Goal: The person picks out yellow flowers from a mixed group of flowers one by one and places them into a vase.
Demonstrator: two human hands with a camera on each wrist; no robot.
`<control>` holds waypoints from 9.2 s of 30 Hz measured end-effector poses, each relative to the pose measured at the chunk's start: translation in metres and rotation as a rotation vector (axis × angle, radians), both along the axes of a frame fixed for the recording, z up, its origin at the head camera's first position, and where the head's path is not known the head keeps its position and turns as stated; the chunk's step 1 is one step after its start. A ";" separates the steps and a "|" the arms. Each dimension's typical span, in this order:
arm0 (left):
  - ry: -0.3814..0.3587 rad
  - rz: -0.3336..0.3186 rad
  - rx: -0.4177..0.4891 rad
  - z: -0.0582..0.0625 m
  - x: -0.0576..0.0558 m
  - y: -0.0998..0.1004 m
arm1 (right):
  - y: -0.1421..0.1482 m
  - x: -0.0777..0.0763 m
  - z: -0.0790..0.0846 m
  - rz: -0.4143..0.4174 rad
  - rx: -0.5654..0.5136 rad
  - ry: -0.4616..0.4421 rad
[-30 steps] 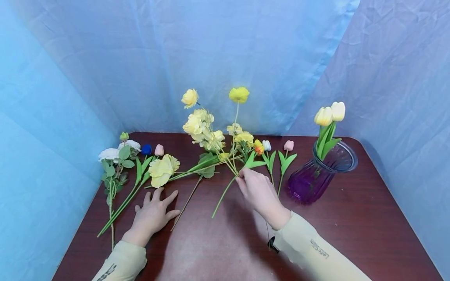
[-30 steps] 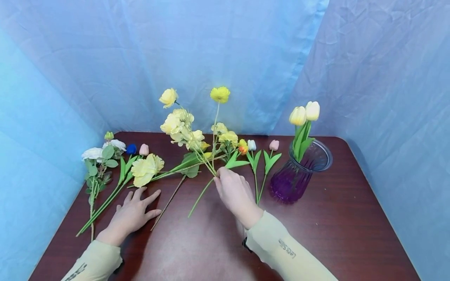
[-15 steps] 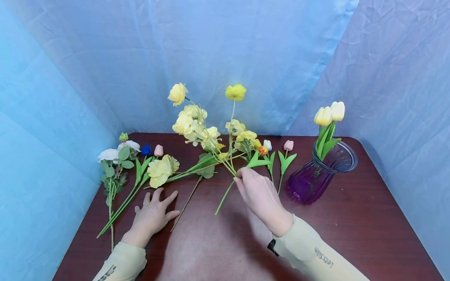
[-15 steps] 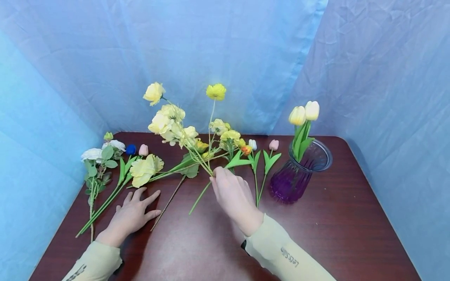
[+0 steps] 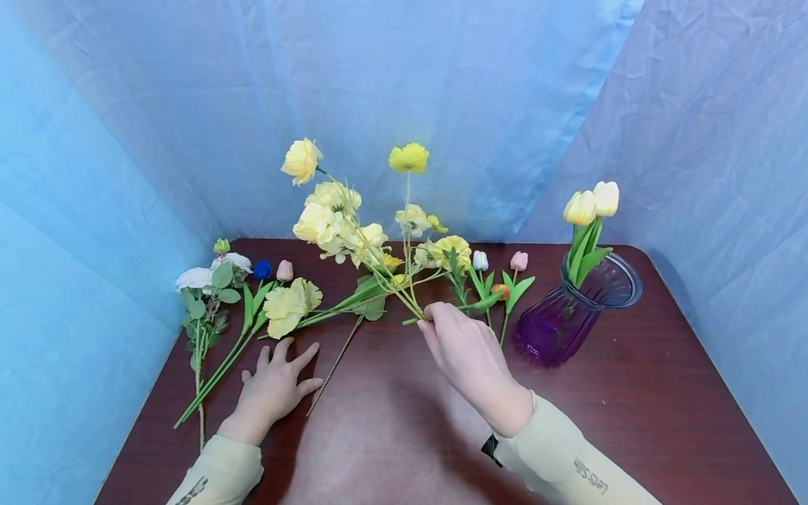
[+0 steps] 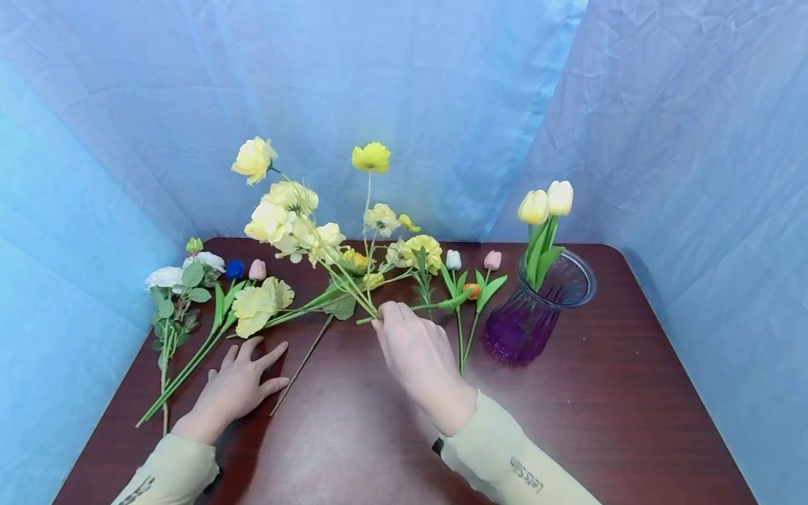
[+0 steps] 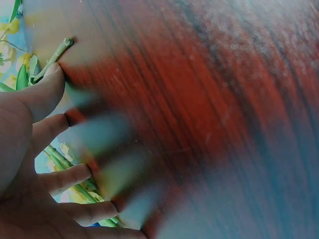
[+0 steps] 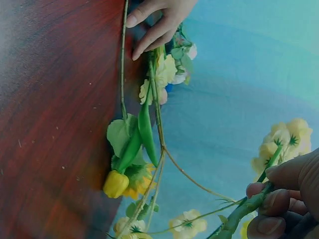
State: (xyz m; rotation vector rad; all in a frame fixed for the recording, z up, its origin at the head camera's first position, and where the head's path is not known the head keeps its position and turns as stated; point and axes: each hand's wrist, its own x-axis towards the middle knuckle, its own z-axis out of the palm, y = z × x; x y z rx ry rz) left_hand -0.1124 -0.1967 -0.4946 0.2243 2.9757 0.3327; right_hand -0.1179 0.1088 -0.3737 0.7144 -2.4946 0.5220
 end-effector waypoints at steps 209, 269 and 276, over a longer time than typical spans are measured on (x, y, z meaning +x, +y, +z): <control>0.367 -0.071 0.095 -0.015 -0.026 0.025 | 0.202 -0.045 0.029 -0.744 -0.839 0.032; -0.030 0.469 1.395 0.033 -0.050 0.030 | 0.221 -0.012 -0.051 -0.365 -0.512 -0.553; 0.035 0.506 1.411 0.042 -0.053 0.039 | 0.222 -0.013 -0.052 -0.365 -0.513 -0.552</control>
